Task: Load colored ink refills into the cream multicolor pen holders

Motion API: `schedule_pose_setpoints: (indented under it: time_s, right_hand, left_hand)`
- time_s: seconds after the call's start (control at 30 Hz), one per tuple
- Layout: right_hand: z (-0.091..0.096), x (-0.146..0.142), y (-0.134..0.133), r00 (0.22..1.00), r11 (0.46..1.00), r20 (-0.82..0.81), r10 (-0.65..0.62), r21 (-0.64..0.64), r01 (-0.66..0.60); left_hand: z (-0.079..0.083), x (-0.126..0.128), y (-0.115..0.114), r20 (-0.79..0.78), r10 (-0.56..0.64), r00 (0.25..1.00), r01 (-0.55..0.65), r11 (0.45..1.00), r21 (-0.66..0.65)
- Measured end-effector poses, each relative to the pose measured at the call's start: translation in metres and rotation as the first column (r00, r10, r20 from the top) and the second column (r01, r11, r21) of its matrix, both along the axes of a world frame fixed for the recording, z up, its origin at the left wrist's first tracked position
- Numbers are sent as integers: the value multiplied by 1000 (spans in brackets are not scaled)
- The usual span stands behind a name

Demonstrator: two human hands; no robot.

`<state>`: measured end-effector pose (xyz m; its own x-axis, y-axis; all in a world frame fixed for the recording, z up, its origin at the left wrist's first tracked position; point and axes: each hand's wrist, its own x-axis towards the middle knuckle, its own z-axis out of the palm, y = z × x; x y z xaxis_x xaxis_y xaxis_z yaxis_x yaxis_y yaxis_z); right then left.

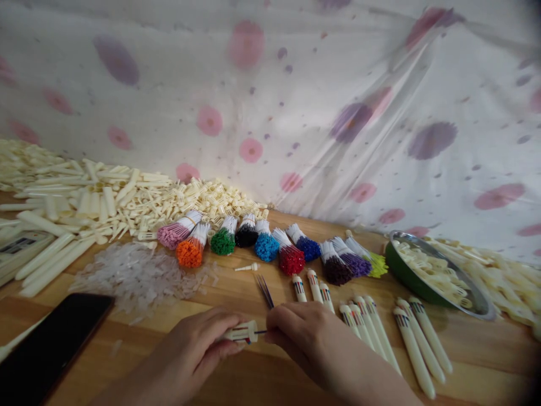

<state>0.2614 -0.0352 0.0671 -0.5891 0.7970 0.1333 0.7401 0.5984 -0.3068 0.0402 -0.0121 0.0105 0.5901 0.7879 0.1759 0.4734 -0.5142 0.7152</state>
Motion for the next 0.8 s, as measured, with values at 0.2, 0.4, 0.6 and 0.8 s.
schedule_pose_setpoints:
  time_s: [0.2,0.4,0.6,0.8]
  right_hand:
    - [-6,-3,2,989,994,-145,15,-109,-31]
    - [-6,14,11,966,979,-199,-167,-149,138]
    - [-38,0,26,847,849,237,-476,-129,513]
    - [-61,-12,31,833,842,259,-489,-109,528]
  left_hand:
    - [0,0,1,28,-17,999,14,996,90]
    - [6,-3,4,70,-19,997,6,984,178]
    - [3,-8,5,91,-32,995,11,976,219]
    - [2,-7,6,97,-16,995,0,988,157]
